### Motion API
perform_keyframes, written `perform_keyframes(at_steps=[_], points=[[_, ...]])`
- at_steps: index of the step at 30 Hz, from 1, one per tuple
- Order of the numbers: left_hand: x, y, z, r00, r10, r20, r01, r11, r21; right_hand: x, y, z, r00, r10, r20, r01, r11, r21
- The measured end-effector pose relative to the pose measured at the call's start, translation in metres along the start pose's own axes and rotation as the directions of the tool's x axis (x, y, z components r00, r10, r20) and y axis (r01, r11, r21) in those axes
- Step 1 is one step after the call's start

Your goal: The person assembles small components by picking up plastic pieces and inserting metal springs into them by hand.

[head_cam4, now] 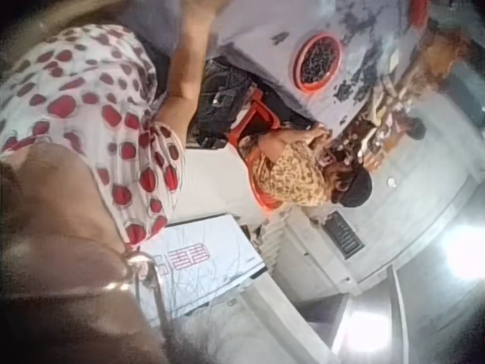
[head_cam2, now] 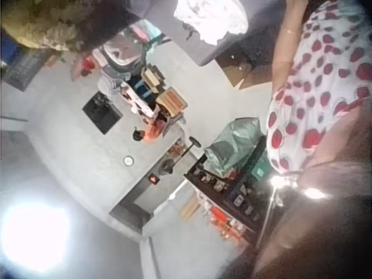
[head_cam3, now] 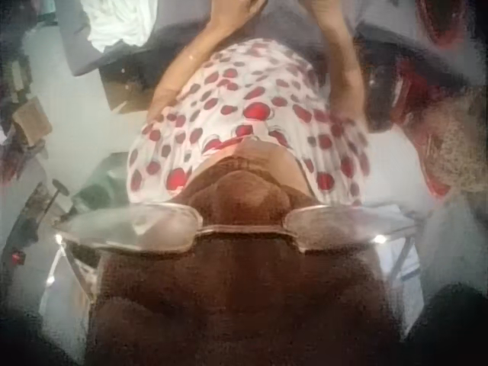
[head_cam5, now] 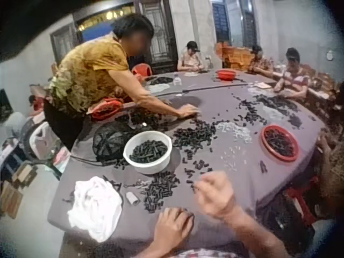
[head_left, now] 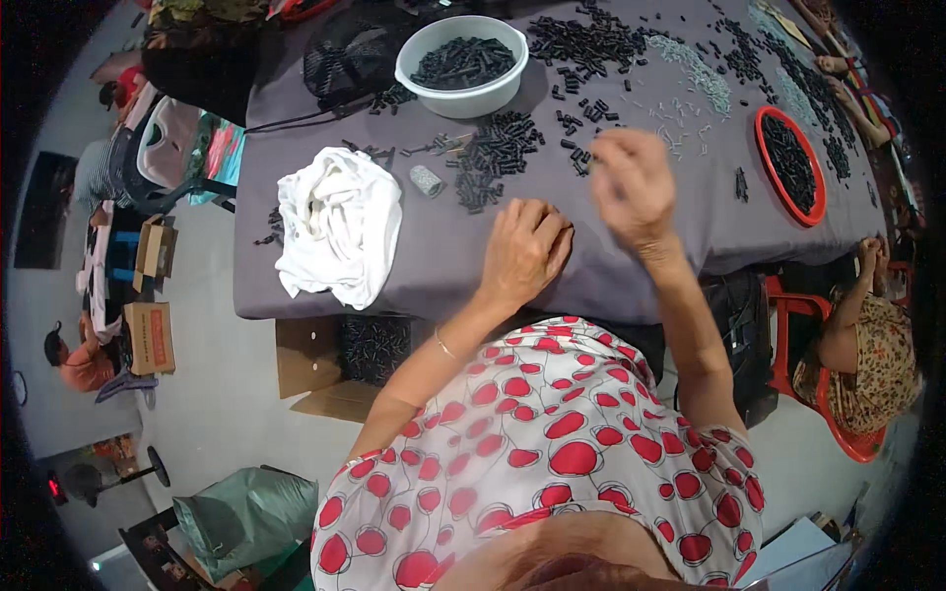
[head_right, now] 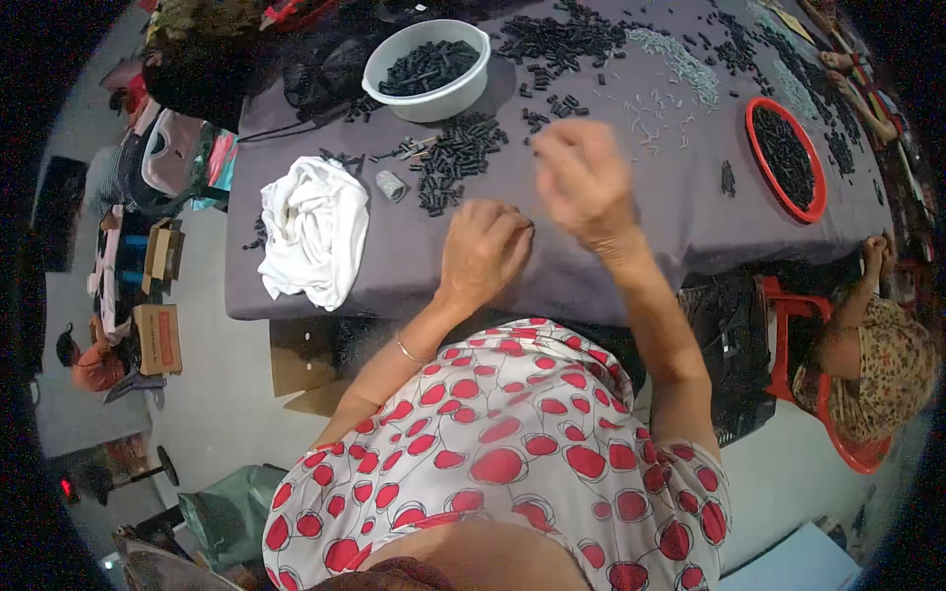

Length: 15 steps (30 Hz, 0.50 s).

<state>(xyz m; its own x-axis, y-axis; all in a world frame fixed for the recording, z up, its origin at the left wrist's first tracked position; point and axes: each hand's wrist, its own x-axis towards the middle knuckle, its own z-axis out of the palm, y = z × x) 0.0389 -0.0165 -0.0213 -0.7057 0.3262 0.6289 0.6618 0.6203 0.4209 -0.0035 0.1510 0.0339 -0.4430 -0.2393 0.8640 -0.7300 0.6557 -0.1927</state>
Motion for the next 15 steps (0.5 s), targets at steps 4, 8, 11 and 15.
perform_keyframes(at_steps=[4,8,11,15], points=[[-0.004,-0.003,0.002,1.0,-0.002,0.017,0.001,1.0,0.03,-0.013,-0.018,0.038,0.998,-0.061,-0.034,0.066,0.987,0.145],[-0.003,-0.003,0.001,0.999,-0.018,0.045,0.014,0.996,0.083,-0.031,-0.015,0.045,0.996,0.076,0.055,-0.085,0.977,0.193],[-0.002,-0.004,0.003,1.0,-0.006,0.03,0.004,0.996,0.087,-0.032,-0.014,0.045,0.988,0.122,0.09,-0.139,0.966,0.216],[-0.001,-0.004,0.006,0.999,-0.006,-0.041,0.008,0.999,0.049,-0.033,-0.014,0.049,0.978,0.197,0.071,-0.208,0.951,0.227]])
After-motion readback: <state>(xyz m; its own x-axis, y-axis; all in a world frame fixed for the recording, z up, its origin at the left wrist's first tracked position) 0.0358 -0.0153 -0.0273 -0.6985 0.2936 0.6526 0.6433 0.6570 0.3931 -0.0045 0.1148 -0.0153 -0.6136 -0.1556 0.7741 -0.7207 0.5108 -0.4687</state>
